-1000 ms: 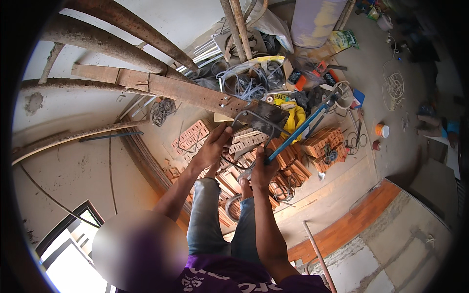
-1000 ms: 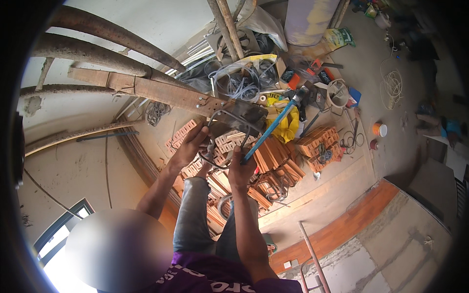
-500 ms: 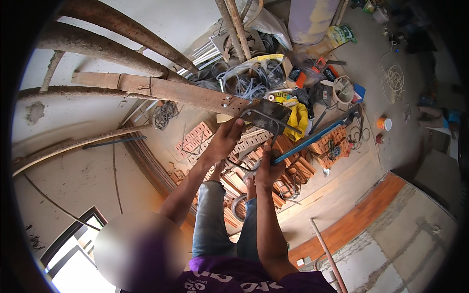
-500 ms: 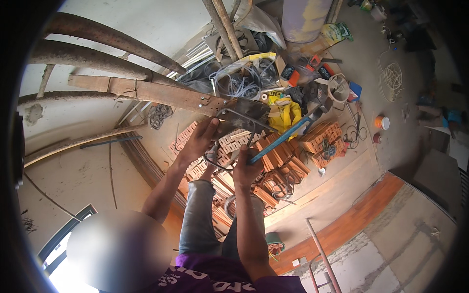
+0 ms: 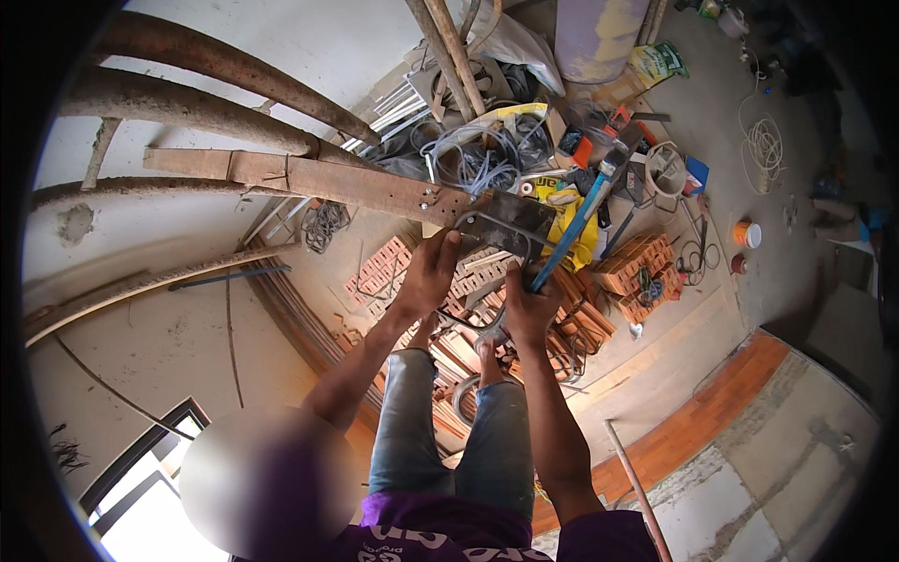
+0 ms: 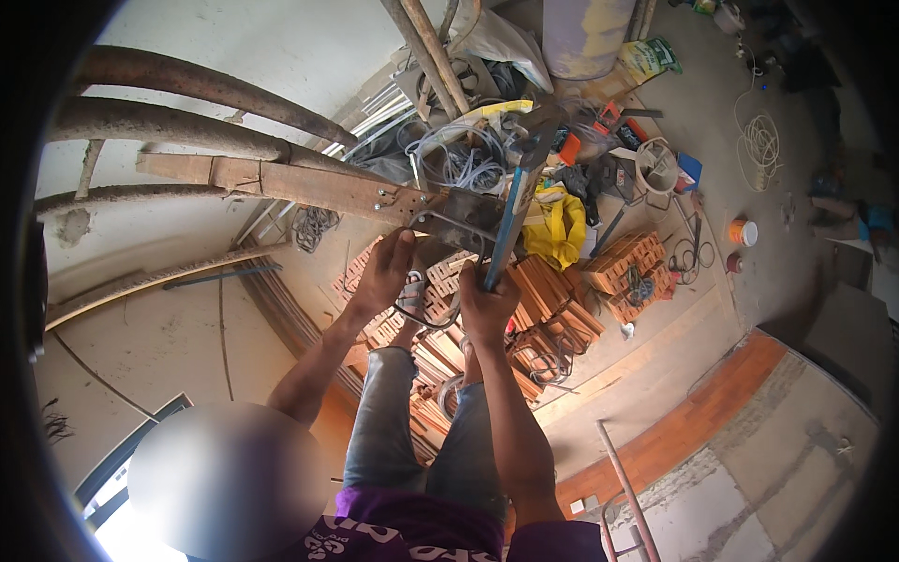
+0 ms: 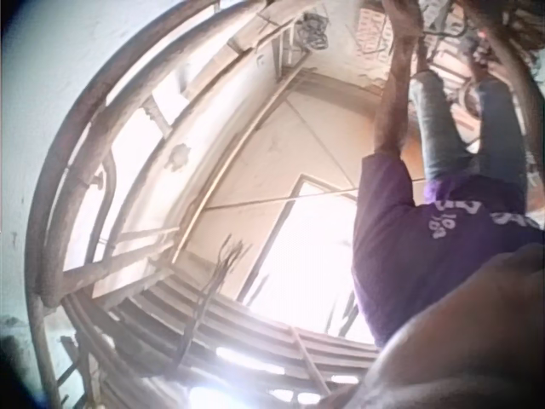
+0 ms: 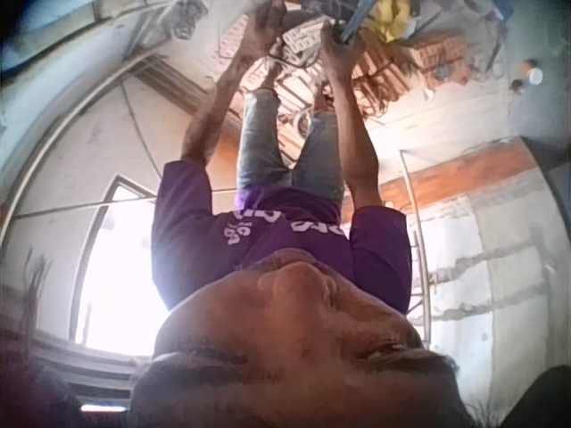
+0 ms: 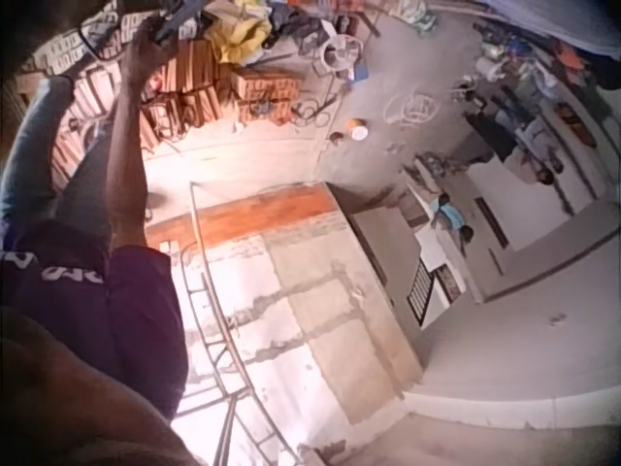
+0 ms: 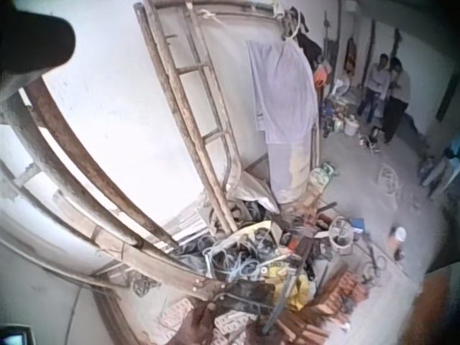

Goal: The person uses a manual lever bender to bend a metal rod into a curved shape. They repeatedly position the rod in the tool, apply force to the lever, and adjust the rod's placement to achieve the desired curvature.

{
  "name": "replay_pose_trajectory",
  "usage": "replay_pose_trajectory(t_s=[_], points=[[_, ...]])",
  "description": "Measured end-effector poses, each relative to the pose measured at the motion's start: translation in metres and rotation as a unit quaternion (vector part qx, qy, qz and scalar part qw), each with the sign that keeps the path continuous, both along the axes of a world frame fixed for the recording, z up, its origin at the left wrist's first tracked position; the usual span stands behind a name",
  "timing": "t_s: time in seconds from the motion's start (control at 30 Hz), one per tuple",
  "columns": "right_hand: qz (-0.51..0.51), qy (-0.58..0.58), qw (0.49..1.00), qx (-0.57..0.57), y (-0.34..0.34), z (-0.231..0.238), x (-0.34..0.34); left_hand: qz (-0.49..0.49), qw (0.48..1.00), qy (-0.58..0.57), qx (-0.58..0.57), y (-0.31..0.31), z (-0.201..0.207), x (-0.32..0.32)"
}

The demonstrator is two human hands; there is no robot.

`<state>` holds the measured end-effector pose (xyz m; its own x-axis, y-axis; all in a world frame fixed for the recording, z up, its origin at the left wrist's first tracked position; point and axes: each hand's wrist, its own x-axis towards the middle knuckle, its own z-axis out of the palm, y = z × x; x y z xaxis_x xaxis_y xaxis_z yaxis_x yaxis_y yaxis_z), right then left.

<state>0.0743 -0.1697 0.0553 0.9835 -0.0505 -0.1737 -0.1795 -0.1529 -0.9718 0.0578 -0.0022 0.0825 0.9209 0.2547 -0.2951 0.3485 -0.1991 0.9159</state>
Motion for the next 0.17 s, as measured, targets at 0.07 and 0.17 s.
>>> replay_pose_trajectory(t_s=[0.07, 0.17], points=[[-0.043, 0.024, 0.999, 0.020, 0.005, 0.000, -0.002, -0.002, 1.000, -0.004, 0.004, -0.002, -0.002, 0.000], [-0.055, 0.004, 0.998, -0.002, 0.005, -0.014, -0.004, 0.010, 1.000, 0.016, -0.019, -0.002, -0.005, -0.003]])
